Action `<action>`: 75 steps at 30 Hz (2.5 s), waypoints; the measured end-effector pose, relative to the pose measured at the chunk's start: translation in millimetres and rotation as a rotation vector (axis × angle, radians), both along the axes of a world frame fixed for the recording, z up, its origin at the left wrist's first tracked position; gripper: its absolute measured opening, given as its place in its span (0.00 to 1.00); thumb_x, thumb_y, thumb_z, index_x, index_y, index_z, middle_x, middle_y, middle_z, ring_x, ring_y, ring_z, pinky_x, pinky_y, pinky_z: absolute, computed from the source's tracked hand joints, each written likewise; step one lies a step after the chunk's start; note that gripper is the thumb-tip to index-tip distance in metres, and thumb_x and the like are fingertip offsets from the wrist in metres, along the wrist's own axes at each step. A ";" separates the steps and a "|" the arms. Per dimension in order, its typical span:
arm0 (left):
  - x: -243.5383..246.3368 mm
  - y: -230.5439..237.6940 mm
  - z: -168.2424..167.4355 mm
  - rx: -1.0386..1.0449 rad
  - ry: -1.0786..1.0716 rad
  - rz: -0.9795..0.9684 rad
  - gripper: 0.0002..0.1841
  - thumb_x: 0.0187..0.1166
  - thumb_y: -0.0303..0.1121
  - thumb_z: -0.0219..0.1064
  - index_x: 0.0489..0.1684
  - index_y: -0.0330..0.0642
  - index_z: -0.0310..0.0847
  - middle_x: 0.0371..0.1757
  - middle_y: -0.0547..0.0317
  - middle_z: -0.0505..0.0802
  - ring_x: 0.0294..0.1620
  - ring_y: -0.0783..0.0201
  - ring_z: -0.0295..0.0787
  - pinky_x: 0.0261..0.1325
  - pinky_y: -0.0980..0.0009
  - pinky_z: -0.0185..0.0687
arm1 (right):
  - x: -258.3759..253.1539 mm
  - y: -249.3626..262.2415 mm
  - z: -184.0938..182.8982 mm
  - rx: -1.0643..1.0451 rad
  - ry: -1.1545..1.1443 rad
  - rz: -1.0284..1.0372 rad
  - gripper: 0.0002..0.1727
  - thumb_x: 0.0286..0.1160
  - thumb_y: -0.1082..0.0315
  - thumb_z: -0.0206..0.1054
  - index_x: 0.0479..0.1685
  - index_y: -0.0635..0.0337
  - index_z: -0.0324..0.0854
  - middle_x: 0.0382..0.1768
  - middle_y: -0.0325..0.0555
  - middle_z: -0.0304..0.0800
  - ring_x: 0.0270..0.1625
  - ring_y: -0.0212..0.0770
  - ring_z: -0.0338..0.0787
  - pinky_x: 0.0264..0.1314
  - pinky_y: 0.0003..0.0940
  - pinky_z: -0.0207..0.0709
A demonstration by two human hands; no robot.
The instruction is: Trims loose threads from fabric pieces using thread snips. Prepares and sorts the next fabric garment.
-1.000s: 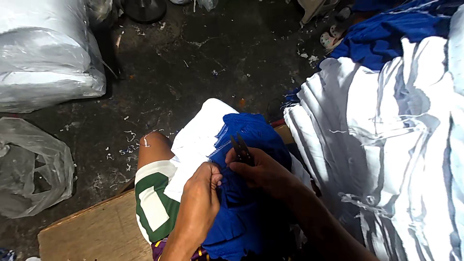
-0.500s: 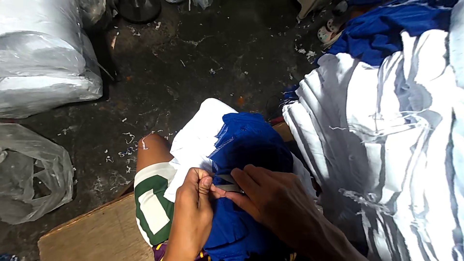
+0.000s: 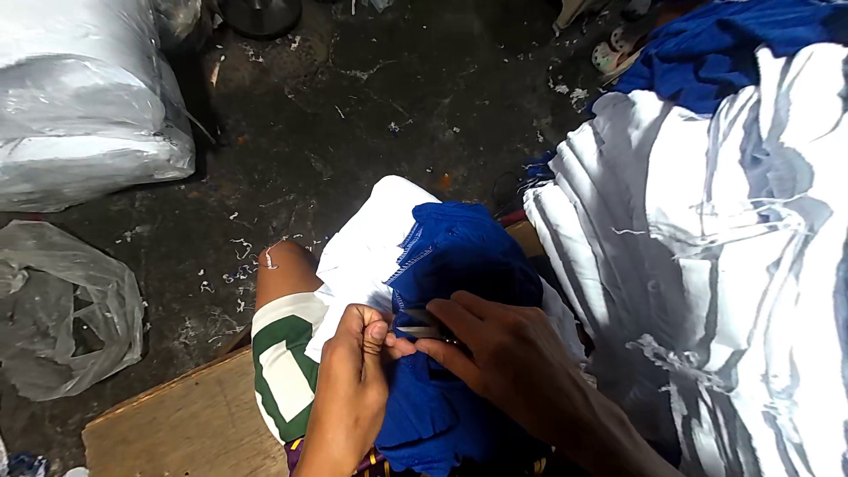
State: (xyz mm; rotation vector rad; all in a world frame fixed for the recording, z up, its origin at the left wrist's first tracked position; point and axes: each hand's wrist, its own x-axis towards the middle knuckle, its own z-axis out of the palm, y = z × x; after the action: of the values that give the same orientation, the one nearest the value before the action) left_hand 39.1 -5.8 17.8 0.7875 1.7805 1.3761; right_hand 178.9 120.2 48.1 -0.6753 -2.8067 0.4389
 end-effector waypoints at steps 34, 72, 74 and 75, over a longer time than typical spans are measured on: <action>8.6 -13.8 -26.7 0.174 0.395 0.102 0.05 0.66 0.30 0.66 0.24 0.46 0.75 0.33 0.65 0.83 0.32 0.80 0.80 0.32 0.87 0.76 | 29.2 16.3 -4.0 0.063 0.253 -0.168 0.05 0.68 0.65 0.67 0.38 0.52 0.86 0.24 0.36 0.83 0.22 0.30 0.80 0.21 0.25 0.73; -27.1 -55.6 -24.1 -0.222 0.224 -0.214 0.39 0.72 0.54 0.72 0.81 0.41 0.70 0.65 0.54 0.86 0.61 0.65 0.86 0.61 0.63 0.85 | 0.4 -33.4 -6.6 -0.240 0.046 0.182 0.06 0.68 0.62 0.67 0.31 0.54 0.83 0.20 0.37 0.81 0.18 0.31 0.79 0.16 0.25 0.69; -13.6 -46.4 -23.0 -0.202 0.316 -0.124 0.24 0.68 0.42 0.72 0.62 0.42 0.82 0.53 0.58 0.89 0.53 0.65 0.87 0.55 0.64 0.85 | 0.4 -28.6 -1.6 -0.268 0.116 0.172 0.07 0.69 0.61 0.67 0.32 0.54 0.82 0.20 0.36 0.79 0.19 0.29 0.76 0.17 0.22 0.65; -6.3 -40.7 -23.6 -0.164 0.373 -0.023 0.13 0.64 0.36 0.69 0.45 0.46 0.83 0.43 0.65 0.88 0.43 0.74 0.86 0.45 0.74 0.85 | 1.4 -27.3 2.9 -0.268 0.153 0.121 0.07 0.69 0.60 0.67 0.32 0.53 0.83 0.20 0.35 0.80 0.19 0.27 0.77 0.17 0.21 0.66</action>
State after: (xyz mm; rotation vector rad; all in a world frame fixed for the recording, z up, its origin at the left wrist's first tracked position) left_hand 32.8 -46.4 -5.8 1.0202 2.1298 1.1015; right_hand 180.3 92.9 51.0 -0.4980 -2.6770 0.8625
